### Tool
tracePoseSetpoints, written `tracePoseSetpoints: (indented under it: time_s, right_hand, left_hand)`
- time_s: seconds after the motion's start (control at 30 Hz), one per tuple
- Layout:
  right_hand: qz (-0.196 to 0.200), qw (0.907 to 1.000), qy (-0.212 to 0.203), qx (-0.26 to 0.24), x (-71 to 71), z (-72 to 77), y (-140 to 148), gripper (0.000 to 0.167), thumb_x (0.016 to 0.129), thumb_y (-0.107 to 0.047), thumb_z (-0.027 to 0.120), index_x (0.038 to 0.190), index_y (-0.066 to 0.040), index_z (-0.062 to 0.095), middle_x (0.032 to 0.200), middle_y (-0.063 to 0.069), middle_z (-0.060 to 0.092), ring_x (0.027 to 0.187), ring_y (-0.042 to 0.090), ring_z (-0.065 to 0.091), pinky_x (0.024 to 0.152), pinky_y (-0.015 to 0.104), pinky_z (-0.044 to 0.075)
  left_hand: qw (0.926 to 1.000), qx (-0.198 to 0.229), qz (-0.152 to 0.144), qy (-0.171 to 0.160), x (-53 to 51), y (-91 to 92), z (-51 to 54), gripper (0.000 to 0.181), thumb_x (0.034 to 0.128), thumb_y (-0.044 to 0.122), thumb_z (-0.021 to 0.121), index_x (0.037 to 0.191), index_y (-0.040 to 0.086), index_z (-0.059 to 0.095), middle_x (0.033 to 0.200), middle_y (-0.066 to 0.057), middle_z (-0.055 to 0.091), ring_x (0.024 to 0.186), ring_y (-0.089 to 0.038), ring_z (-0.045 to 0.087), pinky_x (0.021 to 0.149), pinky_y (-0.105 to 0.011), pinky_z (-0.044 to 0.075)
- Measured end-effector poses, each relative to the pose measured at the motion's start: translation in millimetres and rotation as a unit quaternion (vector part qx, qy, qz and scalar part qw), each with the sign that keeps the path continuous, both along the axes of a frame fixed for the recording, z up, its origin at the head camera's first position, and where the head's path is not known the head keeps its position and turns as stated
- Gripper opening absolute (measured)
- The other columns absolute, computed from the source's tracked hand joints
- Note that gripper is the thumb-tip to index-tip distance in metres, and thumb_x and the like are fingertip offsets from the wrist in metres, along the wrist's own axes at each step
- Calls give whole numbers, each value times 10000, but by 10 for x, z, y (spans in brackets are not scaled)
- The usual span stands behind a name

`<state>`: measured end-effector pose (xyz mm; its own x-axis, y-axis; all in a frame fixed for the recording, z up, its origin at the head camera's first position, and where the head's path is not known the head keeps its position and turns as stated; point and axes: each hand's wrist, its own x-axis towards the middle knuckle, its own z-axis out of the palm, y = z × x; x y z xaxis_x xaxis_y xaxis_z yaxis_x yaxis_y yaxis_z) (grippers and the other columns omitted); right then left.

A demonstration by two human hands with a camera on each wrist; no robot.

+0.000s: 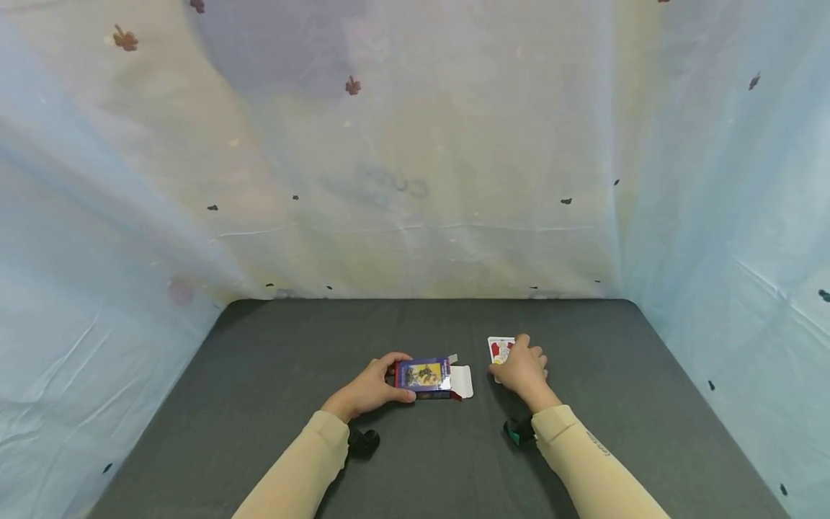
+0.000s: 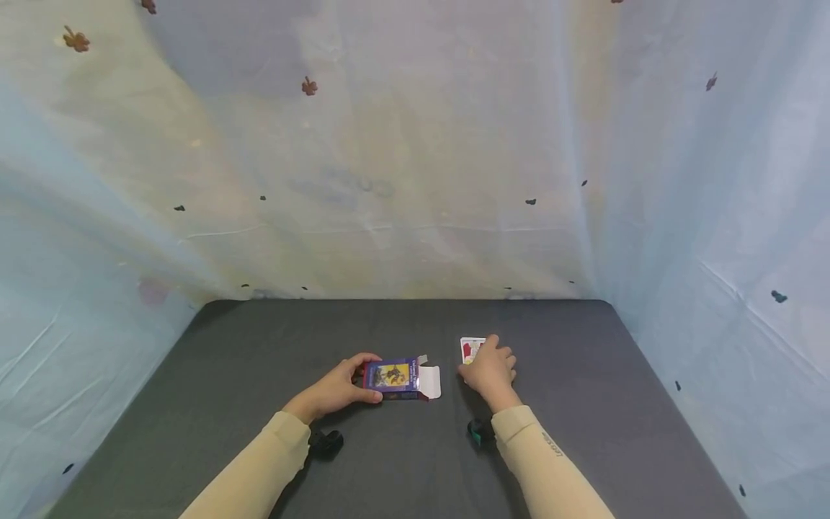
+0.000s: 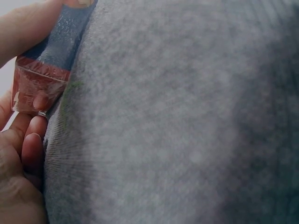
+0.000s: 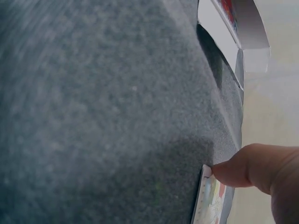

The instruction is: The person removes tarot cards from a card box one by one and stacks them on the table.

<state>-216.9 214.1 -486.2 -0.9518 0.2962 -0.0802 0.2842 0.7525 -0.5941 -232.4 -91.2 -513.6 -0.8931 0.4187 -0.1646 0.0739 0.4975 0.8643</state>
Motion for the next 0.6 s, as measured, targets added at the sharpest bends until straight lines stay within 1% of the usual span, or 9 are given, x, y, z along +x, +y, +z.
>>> tracePoseSetpoints:
  time_s: [0.17, 0.3, 0.37, 0.47, 0.53, 0.6]
  right_hand:
    - [-188, 9997, -137, 19, -1, 8, 15, 836, 754, -285, 785, 1301, 95, 279, 1064, 332, 407, 1079, 508, 383, 897, 638, 315]
    - [-229, 9997, -30, -38, 20, 4, 26, 805, 767, -273, 771, 1300, 93, 292, 1077, 328, 393, 1073, 505, 379, 884, 638, 320]
    - [-271, 9994, 168, -147, 50, -8, 33, 761, 786, -263, 751, 1308, 79, 316, 1097, 313, 383, 1067, 490, 371, 879, 633, 315]
    - [-294, 9968, 625, -410, 117, -30, 36, 705, 820, -273, 725, 1324, 55, 358, 1128, 282, 395, 1051, 446, 383, 864, 592, 327]
    - [-166, 9925, 953, -741, 167, -36, 16, 675, 845, -290, 712, 1327, 46, 381, 1145, 256, 432, 1034, 397, 428, 851, 531, 363]
    - [84, 9860, 1149, -1209, 222, -35, -24, 646, 864, -298, 712, 1327, 33, 408, 1135, 219, 493, 998, 335, 491, 812, 459, 413]
  left_hand:
    - [10000, 18, -12, -14, -9, 22, -10, 719, 712, 409, 855, 1331, 297, 505, 1221, -66, 440, 1066, -238, 439, 949, -470, 363]
    - [10000, 63, -43, -4, -20, 28, -21, 721, 714, 411, 852, 1335, 290, 505, 1212, -65, 443, 1059, -238, 436, 937, -462, 369]
    - [9999, 64, -82, 11, -19, 19, -25, 720, 718, 408, 850, 1337, 284, 505, 1209, -65, 448, 1054, -238, 434, 925, -461, 373]
    - [9999, 83, -111, 1, -15, 5, -25, 710, 725, 392, 851, 1336, 284, 506, 1207, -63, 454, 1052, -237, 434, 915, -453, 378]
    - [9998, 136, -119, 22, -17, -4, -18, 705, 730, 376, 851, 1338, 279, 506, 1205, -70, 459, 1051, -243, 433, 909, -452, 381]
    - [9998, 177, -104, 36, -22, -10, -11, 697, 733, 370, 850, 1334, 287, 507, 1203, -74, 460, 1054, -247, 431, 909, -449, 382]
